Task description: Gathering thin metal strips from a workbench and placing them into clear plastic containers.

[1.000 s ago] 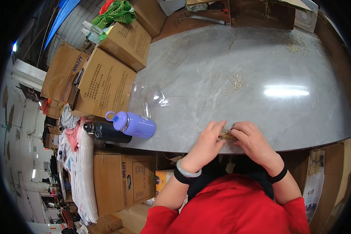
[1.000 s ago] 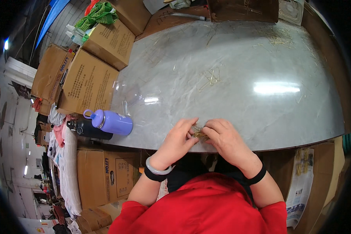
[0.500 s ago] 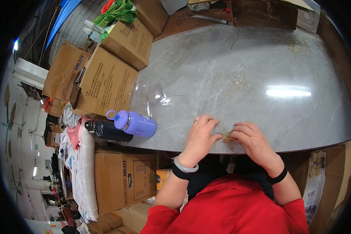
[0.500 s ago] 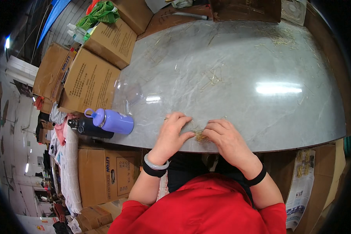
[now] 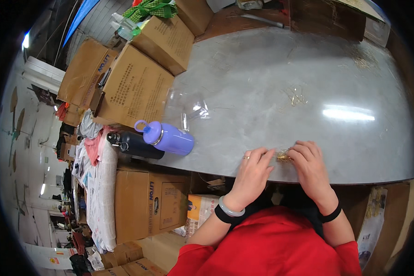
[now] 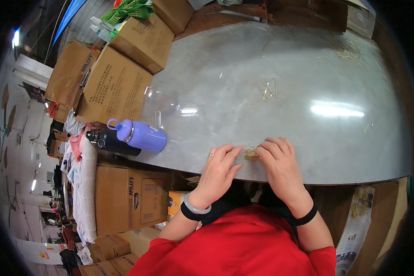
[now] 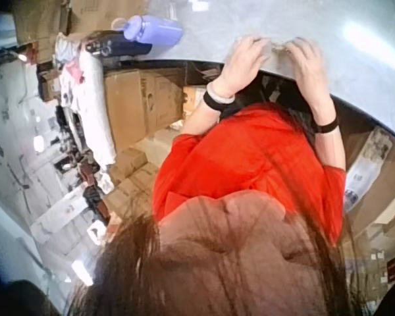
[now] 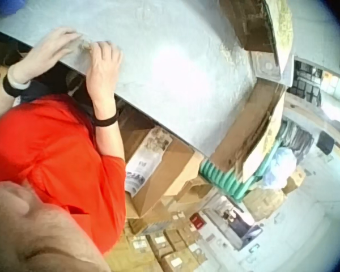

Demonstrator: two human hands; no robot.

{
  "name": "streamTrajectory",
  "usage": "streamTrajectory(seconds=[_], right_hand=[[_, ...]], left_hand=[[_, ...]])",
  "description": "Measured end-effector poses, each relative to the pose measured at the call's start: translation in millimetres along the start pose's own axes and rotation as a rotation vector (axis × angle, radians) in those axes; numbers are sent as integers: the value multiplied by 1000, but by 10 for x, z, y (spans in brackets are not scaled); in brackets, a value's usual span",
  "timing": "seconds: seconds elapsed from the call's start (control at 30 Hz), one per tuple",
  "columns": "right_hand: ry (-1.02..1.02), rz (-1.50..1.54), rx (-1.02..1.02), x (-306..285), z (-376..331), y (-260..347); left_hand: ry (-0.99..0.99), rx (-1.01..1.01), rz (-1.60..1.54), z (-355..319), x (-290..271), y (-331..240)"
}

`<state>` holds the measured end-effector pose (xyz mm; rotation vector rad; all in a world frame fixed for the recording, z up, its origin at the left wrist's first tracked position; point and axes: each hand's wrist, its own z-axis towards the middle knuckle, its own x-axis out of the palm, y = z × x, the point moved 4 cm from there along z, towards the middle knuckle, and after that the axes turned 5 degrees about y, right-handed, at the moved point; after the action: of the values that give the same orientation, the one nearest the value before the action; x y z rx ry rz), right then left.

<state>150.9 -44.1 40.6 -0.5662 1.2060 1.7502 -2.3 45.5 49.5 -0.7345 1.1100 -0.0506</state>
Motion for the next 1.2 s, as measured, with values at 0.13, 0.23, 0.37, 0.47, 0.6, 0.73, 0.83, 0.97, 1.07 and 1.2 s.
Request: streamTrajectory(seconds=[0.13,0.23,0.37,0.47,0.6,0.73,0.83,0.97,1.07,1.2], right_hand=[[-54,-145,12,-2,1,2],[-85,-150,35,3,-7,-23],[-107,-34,74,13,-10,-53],[-97,-33,49,-12,-5,-57],[25,-19,-57,-24,18,11],[41,15,-69,-17,-17,22],[44,6,-70,-22,-23,16],[9,32,-48,-7,-27,15],[8,60,-34,1,-22,1],[18,170,-7,-36,-17,17]], left_hand=[[-69,-94,55,-26,15,-18],[-90,-153,163,-53,39,-21],[-103,-176,223,-66,54,13],[-126,-171,307,-69,9,85],[-138,-257,387,6,-65,246],[-118,-143,307,226,116,208],[-69,-42,158,340,149,213],[-92,-138,-30,353,112,258],[-6,104,-90,378,71,140],[239,174,26,317,138,83]])
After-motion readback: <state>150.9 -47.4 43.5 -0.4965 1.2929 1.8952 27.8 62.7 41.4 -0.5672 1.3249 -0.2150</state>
